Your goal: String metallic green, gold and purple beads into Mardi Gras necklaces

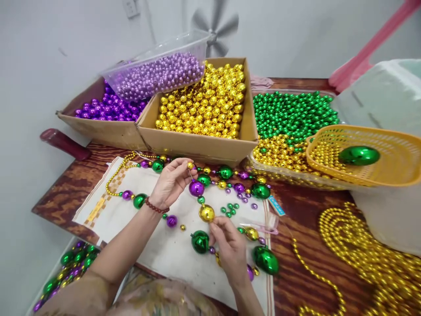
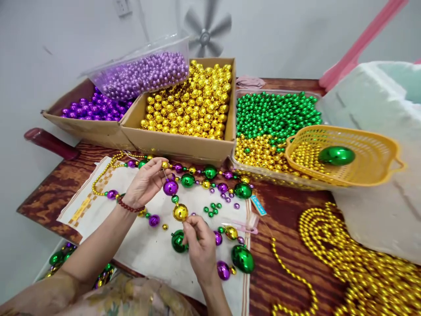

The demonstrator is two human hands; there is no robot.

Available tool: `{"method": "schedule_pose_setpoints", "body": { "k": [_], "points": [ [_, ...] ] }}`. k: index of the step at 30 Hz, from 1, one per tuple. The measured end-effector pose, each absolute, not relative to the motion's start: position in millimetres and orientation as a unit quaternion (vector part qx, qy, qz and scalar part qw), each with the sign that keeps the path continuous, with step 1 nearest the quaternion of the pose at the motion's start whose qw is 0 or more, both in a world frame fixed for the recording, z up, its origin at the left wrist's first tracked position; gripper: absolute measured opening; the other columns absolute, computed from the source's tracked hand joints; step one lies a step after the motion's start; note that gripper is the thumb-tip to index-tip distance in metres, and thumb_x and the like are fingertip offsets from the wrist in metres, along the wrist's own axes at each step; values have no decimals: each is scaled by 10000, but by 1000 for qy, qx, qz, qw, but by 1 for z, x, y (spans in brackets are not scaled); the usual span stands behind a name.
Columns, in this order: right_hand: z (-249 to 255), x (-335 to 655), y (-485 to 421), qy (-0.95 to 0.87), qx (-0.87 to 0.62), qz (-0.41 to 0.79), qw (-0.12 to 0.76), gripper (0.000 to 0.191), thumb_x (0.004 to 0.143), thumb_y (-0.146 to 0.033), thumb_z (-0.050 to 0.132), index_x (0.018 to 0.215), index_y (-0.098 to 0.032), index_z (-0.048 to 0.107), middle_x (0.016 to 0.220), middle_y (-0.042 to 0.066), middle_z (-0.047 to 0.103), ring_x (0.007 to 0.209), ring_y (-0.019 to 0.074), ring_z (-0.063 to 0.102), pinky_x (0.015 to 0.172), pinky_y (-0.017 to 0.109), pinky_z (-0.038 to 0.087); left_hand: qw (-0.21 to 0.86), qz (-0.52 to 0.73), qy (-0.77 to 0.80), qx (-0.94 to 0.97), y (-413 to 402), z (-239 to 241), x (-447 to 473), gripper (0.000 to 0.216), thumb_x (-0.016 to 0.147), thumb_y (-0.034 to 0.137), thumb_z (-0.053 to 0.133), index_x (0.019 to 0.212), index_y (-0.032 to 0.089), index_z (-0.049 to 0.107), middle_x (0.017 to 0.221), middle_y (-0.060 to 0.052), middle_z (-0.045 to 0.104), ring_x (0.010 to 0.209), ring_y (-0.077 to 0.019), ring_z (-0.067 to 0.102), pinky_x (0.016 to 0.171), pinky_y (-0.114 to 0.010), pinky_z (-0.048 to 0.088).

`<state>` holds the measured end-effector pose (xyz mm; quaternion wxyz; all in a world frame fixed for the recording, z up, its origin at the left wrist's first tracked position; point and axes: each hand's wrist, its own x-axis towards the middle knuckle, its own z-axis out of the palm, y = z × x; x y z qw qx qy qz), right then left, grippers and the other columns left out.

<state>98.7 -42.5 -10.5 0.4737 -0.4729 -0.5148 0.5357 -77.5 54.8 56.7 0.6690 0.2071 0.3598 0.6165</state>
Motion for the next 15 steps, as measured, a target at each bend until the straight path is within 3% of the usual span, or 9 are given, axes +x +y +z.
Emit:
{"method": "schedule_pose_setpoints", "body": {
  "k": [8, 15],
  "points": [
    [-20, 89, -46, -491, -500, 541, 465, 257, 941, -385, 550, 785, -182, 565, 540, -45, 505, 490, 99, 477, 507, 209, 397, 604, 653, 379, 255, 49, 42, -79, 316, 693, 193, 832, 982, 159, 709, 856, -1, 689, 748, -118, 702, 754, -233, 552],
    [-34, 81, -39, -475, -522, 560, 434, 283, 908, -438, 585, 798, -178, 598, 549, -35, 524, 478, 111, 494, 500, 228, 402, 640, 639, 396, 159, 35, 23, -69, 286, 764, 254, 773, 1011, 137, 689, 937, -53, 700, 873, -142, 677, 791, -261, 529]
  ]
}}
